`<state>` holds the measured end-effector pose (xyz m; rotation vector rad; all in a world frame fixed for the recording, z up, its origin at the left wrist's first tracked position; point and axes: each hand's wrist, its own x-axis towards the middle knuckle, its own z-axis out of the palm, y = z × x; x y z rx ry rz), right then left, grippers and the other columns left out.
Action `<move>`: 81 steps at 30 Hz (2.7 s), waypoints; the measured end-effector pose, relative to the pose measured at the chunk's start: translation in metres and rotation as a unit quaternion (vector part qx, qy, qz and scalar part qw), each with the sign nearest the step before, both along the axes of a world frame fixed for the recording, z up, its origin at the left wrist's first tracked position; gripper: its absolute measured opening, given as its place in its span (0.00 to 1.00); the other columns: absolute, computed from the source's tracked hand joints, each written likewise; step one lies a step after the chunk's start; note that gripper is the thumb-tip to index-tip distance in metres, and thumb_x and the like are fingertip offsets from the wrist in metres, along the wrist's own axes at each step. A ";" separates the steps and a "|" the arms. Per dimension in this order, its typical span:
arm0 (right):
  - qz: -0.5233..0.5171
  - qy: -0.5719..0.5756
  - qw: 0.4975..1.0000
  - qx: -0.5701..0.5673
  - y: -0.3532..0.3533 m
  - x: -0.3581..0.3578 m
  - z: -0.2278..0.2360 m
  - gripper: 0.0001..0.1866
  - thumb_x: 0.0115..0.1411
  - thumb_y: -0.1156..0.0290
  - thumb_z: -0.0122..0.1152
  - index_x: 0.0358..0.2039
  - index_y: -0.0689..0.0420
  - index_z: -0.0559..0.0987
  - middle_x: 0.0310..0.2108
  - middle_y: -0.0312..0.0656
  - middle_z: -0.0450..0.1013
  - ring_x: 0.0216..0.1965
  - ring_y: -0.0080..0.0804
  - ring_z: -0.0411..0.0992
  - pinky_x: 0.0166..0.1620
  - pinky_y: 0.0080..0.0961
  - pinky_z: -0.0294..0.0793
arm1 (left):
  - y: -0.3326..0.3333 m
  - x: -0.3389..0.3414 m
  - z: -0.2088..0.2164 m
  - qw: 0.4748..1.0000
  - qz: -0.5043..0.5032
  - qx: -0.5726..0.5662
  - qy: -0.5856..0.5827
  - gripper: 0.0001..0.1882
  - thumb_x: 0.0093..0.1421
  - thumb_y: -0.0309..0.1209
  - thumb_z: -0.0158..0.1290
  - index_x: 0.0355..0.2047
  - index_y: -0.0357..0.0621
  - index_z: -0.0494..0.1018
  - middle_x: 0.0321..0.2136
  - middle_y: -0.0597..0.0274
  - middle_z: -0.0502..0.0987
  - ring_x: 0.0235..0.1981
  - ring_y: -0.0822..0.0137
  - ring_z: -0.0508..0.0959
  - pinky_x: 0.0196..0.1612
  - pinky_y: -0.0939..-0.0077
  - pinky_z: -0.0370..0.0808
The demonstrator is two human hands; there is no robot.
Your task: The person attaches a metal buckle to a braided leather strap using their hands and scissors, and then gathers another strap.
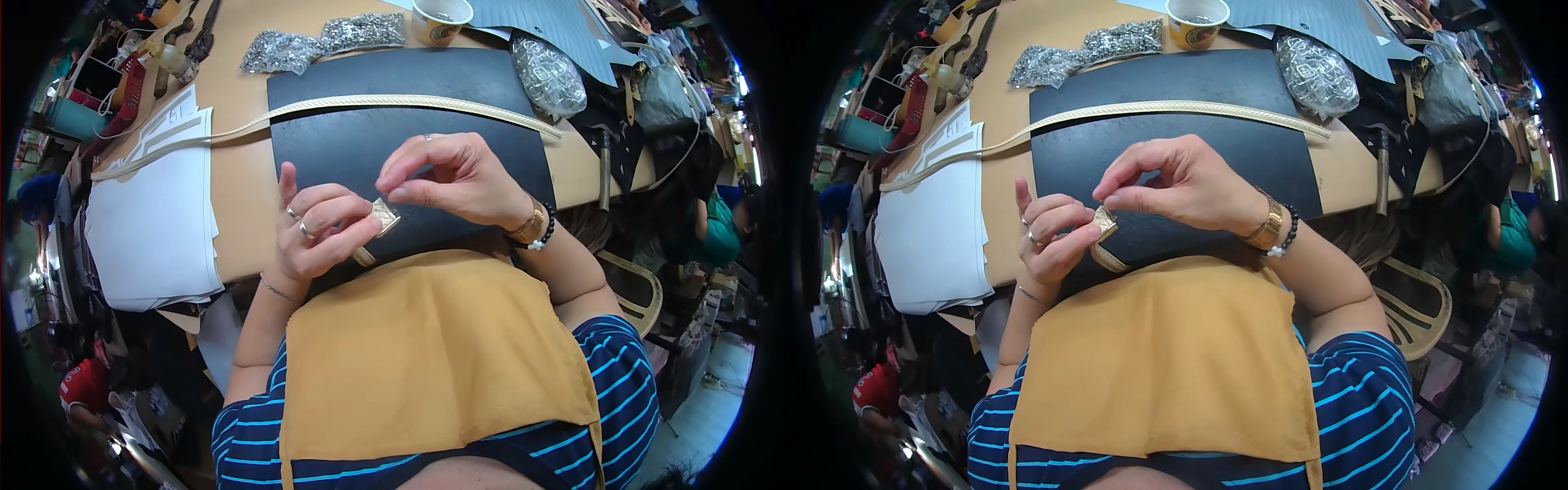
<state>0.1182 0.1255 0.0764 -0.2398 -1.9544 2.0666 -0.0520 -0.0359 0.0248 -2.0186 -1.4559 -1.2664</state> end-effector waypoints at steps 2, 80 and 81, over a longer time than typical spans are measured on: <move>0.024 0.000 0.999 0.028 -0.001 0.003 -0.001 0.08 0.56 0.82 0.68 0.37 0.61 0.84 0.36 0.40 0.80 0.40 0.25 0.77 0.44 0.23 0.76 | 0.000 0.004 0.003 1.000 -0.005 -0.003 -0.001 0.17 0.48 0.23 0.66 0.35 0.60 0.76 0.32 0.75 0.76 0.35 0.71 0.79 0.73 0.52 0.48; -0.050 0.115 0.988 0.088 -0.034 0.063 -0.010 0.07 0.59 0.84 0.64 0.39 0.63 0.81 0.37 0.38 0.78 0.40 0.22 0.77 0.44 0.18 0.79 | -0.011 0.046 0.014 0.995 -0.046 0.029 0.085 0.24 0.44 0.14 0.63 0.37 0.62 0.78 0.33 0.75 0.73 0.33 0.73 0.78 0.74 0.50 0.45; -0.034 0.097 0.989 0.104 -0.033 0.065 -0.011 0.06 0.59 0.83 0.64 0.38 0.63 0.81 0.37 0.38 0.78 0.40 0.22 0.77 0.44 0.18 0.79 | -0.012 0.048 0.013 0.994 -0.055 0.029 0.087 0.24 0.45 0.15 0.63 0.37 0.62 0.77 0.33 0.75 0.73 0.33 0.73 0.78 0.74 0.50 0.45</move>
